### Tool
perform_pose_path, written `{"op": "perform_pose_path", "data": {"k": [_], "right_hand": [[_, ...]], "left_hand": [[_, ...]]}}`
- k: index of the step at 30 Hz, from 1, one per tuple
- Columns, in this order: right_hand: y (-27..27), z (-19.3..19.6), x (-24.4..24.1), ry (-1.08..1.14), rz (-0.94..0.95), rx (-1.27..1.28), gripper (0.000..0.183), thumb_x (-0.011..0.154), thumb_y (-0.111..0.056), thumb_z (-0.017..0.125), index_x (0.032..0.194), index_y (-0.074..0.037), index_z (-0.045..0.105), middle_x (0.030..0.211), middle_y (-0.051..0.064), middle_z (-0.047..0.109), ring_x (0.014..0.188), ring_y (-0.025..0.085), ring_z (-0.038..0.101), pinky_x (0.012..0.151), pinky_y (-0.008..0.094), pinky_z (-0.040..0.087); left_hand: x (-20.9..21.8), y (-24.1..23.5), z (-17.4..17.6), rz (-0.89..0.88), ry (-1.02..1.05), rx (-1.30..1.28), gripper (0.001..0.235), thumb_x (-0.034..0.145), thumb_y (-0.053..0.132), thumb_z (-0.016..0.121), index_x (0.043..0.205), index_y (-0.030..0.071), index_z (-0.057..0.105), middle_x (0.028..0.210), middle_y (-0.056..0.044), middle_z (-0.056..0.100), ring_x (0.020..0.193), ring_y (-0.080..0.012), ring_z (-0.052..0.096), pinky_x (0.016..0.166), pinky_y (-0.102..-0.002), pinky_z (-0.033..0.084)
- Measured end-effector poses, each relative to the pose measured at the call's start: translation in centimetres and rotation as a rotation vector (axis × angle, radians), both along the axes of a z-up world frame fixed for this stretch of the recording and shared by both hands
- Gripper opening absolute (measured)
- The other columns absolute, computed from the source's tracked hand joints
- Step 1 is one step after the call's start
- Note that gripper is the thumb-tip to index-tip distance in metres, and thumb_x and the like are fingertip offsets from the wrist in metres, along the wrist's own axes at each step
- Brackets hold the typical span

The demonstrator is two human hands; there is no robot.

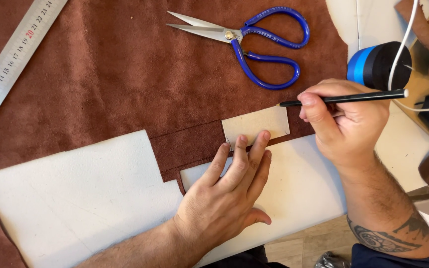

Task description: Tracing a cardboard template onto a piece of brown leather and cutting it out with scissors

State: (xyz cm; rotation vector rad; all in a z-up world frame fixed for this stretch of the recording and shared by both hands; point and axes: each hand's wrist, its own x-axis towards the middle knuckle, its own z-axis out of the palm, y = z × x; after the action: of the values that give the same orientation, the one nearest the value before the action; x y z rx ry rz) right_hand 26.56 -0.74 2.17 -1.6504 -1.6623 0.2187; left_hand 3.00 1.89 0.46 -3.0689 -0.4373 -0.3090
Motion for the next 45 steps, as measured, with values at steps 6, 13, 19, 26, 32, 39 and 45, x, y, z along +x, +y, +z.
{"op": "perform_pose_path", "data": {"k": [6, 13, 19, 26, 32, 39, 45], "right_hand": [[0.7, 0.6, -1.3, 0.076, 0.093, -0.039, 0.021, 0.104, -0.004, 0.06, 0.093, 0.013, 0.066, 0.073, 0.02, 0.066, 0.063, 0.026, 0.063, 0.056, 0.031, 0.044], [1.2, 0.6, -2.2, 0.14, 0.213, -0.067, 0.018, 0.099, -0.007, 0.063, 0.097, 0.01, 0.068, 0.079, 0.018, 0.068, 0.07, 0.03, 0.066, 0.07, 0.037, 0.054], [1.6, 0.3, -2.5, 0.16, 0.303, -0.057, 0.019, 0.097, -0.01, 0.065, 0.099, 0.009, 0.068, 0.078, 0.016, 0.069, 0.071, 0.031, 0.067, 0.075, 0.04, 0.057], [1.6, 0.3, -2.8, 0.185, 0.277, -0.1, 0.016, 0.099, -0.006, 0.064, 0.099, 0.009, 0.068, 0.082, 0.017, 0.071, 0.074, 0.03, 0.068, 0.077, 0.039, 0.057], [1.9, 0.4, -3.0, 0.198, 0.295, -0.119, 0.016, 0.098, -0.006, 0.065, 0.099, 0.01, 0.068, 0.082, 0.019, 0.07, 0.074, 0.031, 0.067, 0.075, 0.038, 0.057], [2.3, 0.3, -3.5, 0.237, 0.343, -0.096, 0.018, 0.098, -0.008, 0.065, 0.1, 0.009, 0.069, 0.082, 0.017, 0.071, 0.074, 0.03, 0.069, 0.075, 0.038, 0.059], [2.2, -0.1, -3.2, 0.209, 0.231, -0.135, 0.017, 0.099, -0.007, 0.065, 0.096, 0.009, 0.07, 0.081, 0.017, 0.071, 0.076, 0.03, 0.069, 0.077, 0.037, 0.058]], "left_hand": [[0.0, 0.0, -0.1, 0.002, 0.002, -0.004, 0.118, 0.072, 0.098, 0.053, 0.149, 0.009, 0.056, 0.162, -0.02, 0.038, 0.141, -0.0325, 0.044, 0.116, -0.045, 0.043], [0.0, -0.1, -0.3, 0.018, -0.011, 0.025, 0.12, 0.071, 0.102, 0.052, 0.148, 0.01, 0.057, 0.161, -0.02, 0.04, 0.142, -0.0312, 0.044, 0.117, -0.043, 0.042], [0.0, -0.3, -0.5, 0.015, -0.001, 0.026, 0.118, 0.072, 0.1, 0.05, 0.148, 0.01, 0.057, 0.161, -0.021, 0.041, 0.141, -0.032, 0.043, 0.117, -0.043, 0.041], [-0.1, -0.4, -0.7, 0.025, -0.032, 0.002, 0.12, 0.068, 0.101, 0.053, 0.146, 0.011, 0.058, 0.161, -0.02, 0.042, 0.141, -0.0306, 0.043, 0.116, -0.043, 0.041], [-0.1, -0.3, -0.7, 0.026, -0.024, 0.006, 0.118, 0.07, 0.101, 0.051, 0.147, 0.011, 0.057, 0.16, -0.02, 0.042, 0.141, -0.0305, 0.043, 0.117, -0.044, 0.04], [-0.1, -0.3, -0.7, 0.021, -0.014, 0.004, 0.119, 0.07, 0.101, 0.05, 0.147, 0.01, 0.056, 0.154, -0.018, 0.049, 0.141, -0.0306, 0.042, 0.116, -0.044, 0.039], [-0.2, -0.1, -0.6, 0.019, -0.015, 0.001, 0.116, 0.071, 0.101, 0.049, 0.147, 0.012, 0.058, 0.161, -0.02, 0.041, 0.141, -0.0303, 0.043, 0.116, -0.044, 0.04]]}}
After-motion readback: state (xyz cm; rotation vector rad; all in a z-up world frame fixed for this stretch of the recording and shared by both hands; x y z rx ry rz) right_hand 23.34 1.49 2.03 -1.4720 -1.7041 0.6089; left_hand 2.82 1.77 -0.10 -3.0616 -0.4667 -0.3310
